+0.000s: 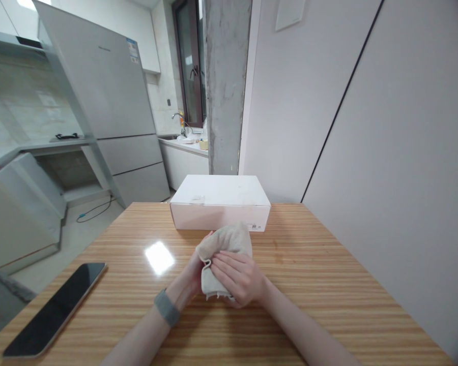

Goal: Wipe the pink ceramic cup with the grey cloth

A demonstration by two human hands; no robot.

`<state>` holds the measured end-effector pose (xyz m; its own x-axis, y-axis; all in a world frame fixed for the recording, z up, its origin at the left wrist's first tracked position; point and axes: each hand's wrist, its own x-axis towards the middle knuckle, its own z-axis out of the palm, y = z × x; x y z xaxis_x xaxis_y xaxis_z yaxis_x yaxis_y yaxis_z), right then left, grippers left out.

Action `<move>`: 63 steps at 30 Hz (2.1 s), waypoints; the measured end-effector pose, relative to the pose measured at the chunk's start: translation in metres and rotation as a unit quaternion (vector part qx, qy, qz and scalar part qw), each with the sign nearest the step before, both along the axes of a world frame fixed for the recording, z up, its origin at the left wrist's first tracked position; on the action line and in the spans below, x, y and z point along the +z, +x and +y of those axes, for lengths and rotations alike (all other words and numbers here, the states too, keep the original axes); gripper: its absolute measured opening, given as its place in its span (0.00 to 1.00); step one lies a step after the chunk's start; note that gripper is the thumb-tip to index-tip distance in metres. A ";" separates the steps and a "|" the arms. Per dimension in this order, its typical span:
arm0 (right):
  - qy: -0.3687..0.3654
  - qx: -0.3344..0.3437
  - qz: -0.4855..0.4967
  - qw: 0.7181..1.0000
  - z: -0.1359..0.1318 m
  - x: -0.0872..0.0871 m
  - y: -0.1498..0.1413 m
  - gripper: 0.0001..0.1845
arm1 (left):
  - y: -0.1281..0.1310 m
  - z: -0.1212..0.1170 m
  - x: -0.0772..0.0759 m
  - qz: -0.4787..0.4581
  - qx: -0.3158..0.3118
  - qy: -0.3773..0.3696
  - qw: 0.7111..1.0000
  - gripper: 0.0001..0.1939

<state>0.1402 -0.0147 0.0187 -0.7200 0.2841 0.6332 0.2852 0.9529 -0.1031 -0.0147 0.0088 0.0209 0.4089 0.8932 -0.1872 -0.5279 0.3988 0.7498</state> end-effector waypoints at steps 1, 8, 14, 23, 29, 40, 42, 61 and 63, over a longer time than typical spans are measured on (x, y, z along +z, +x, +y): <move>0.002 0.006 0.007 1.000 -0.002 0.002 -0.003 0.24 | -0.001 0.000 0.000 0.011 0.011 0.001 1.000 0.15; 0.008 -0.120 0.006 0.993 0.003 0.017 -0.008 0.22 | 0.005 -0.005 0.005 -0.031 0.054 -0.023 0.998 0.20; -0.027 -0.209 0.013 0.977 0.012 0.012 -0.007 0.15 | 0.016 -0.012 0.006 -0.087 0.043 -0.008 0.995 0.22; -0.004 -0.138 -0.025 0.990 0.002 0.021 -0.005 0.15 | 0.005 -0.011 0.018 -0.054 0.037 -0.025 0.998 0.15; 0.014 -0.072 -0.047 0.996 -0.009 0.021 -0.012 0.15 | -0.014 0.000 0.018 0.099 -0.038 0.054 0.993 0.23; -0.011 -0.093 0.027 0.995 0.008 0.017 0.002 0.11 | -0.006 0.002 -0.003 0.153 0.049 0.120 0.980 0.25; -0.021 -0.128 0.048 0.990 0.009 0.017 0.005 0.12 | -0.001 0.000 -0.006 0.105 0.034 0.118 0.987 0.25; 0.043 -0.127 -0.022 0.991 0.001 0.008 -0.006 0.12 | -0.006 0.012 -0.008 0.202 0.035 0.140 0.969 0.26; 0.033 -0.129 -0.012 0.991 0.002 0.009 -0.004 0.12 | -0.005 0.012 -0.011 0.208 0.054 0.138 0.967 0.27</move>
